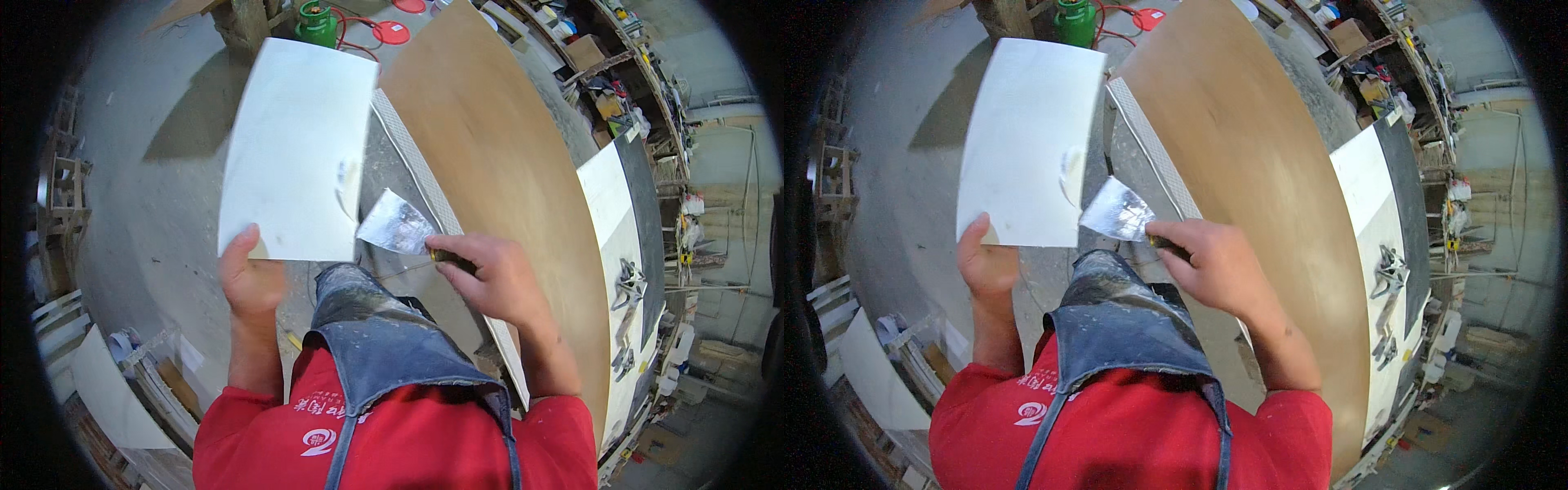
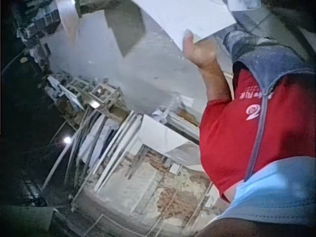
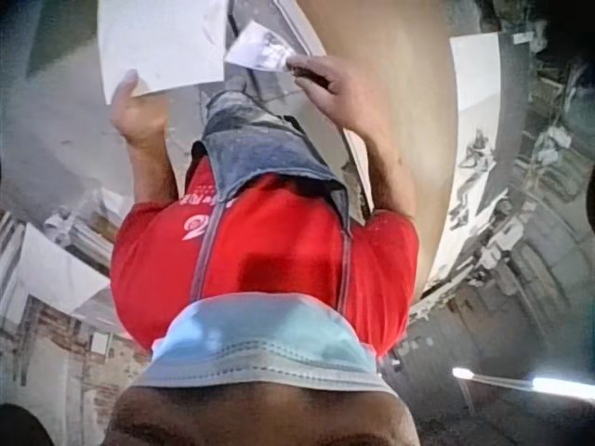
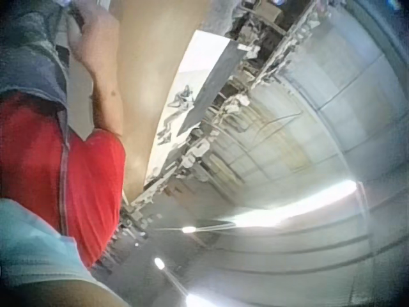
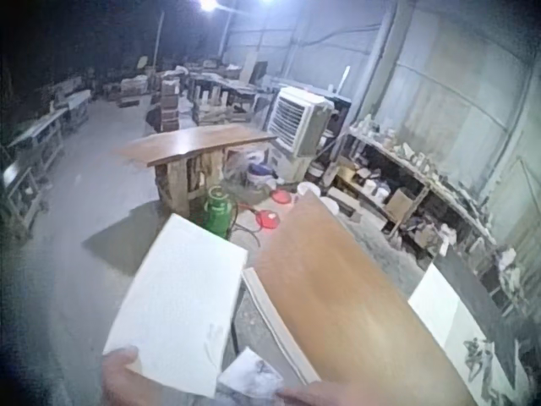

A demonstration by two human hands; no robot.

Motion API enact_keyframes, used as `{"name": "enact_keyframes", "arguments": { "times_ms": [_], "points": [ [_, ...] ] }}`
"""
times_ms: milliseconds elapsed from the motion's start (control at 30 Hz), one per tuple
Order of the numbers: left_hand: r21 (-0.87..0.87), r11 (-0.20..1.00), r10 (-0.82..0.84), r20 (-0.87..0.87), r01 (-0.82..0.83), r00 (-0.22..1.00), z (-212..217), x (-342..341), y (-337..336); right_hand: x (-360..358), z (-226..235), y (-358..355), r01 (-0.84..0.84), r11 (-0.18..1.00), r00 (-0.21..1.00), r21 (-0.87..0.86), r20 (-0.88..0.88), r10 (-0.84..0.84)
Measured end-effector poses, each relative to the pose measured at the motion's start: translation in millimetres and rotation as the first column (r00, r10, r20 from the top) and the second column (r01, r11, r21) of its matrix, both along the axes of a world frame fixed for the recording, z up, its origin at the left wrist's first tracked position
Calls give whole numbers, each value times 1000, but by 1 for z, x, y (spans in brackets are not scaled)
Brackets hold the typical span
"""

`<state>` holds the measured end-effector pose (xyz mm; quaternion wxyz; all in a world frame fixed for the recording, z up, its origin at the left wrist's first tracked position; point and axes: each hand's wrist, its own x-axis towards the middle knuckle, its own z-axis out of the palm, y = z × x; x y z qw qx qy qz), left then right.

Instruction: The person scoops white adhesive from a container onto a small white board, then uses a putty knife to spread the adhesive along the edge of a large curved wooden panel. The person repeatedly transfers adhesive from the board to the panel edge and smooths it with the knife.

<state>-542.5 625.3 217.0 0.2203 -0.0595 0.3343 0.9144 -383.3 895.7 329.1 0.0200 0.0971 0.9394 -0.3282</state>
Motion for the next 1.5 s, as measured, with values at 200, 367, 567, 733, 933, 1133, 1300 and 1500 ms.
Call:
{"name": "enact_keyframes", "arguments": {
  "times_ms": [200, 367, 567, 733, 933, 1133, 1300, 1500],
  "points": [
    [7, 967, 252, 45, -253, 967, 4, -42, -27, -68, -57, 31, 176, 984, 982, 7, 74, -176],
    [-108, 946, 318, 110, -306, 942, -5, -49, -48, -141, -98, 44, 112, 985, 992, 134, 43, -119],
    [-162, 942, 320, 163, -294, 933, -22, -47, -62, -183, -125, 51, 53, 966, 997, 252, 37, -64],
    [-230, 936, 308, 164, -267, 937, -27, -53, -62, -180, -133, 44, 64, 949, 989, 310, 111, -103],
    [-180, 958, 257, 191, -224, 947, -36, -58, -78, -105, -134, 45, 114, 939, 986, 324, 79, -147],
    [-90, 986, 157, 185, -142, 970, -42, -60, -79, -18, -119, 44, 204, 887, 947, 415, 147, -287],
    [-50, 995, 90, 178, -82, 980, -44, -58, -79, -9, -99, 37, 301, 883, 938, 359, 54, -342],
    [-59, 997, 61, 177, -52, 982, -40, -52, -75, -27, -118, 36, 144, 941, 972, 305, 137, -193]
  ]
}}
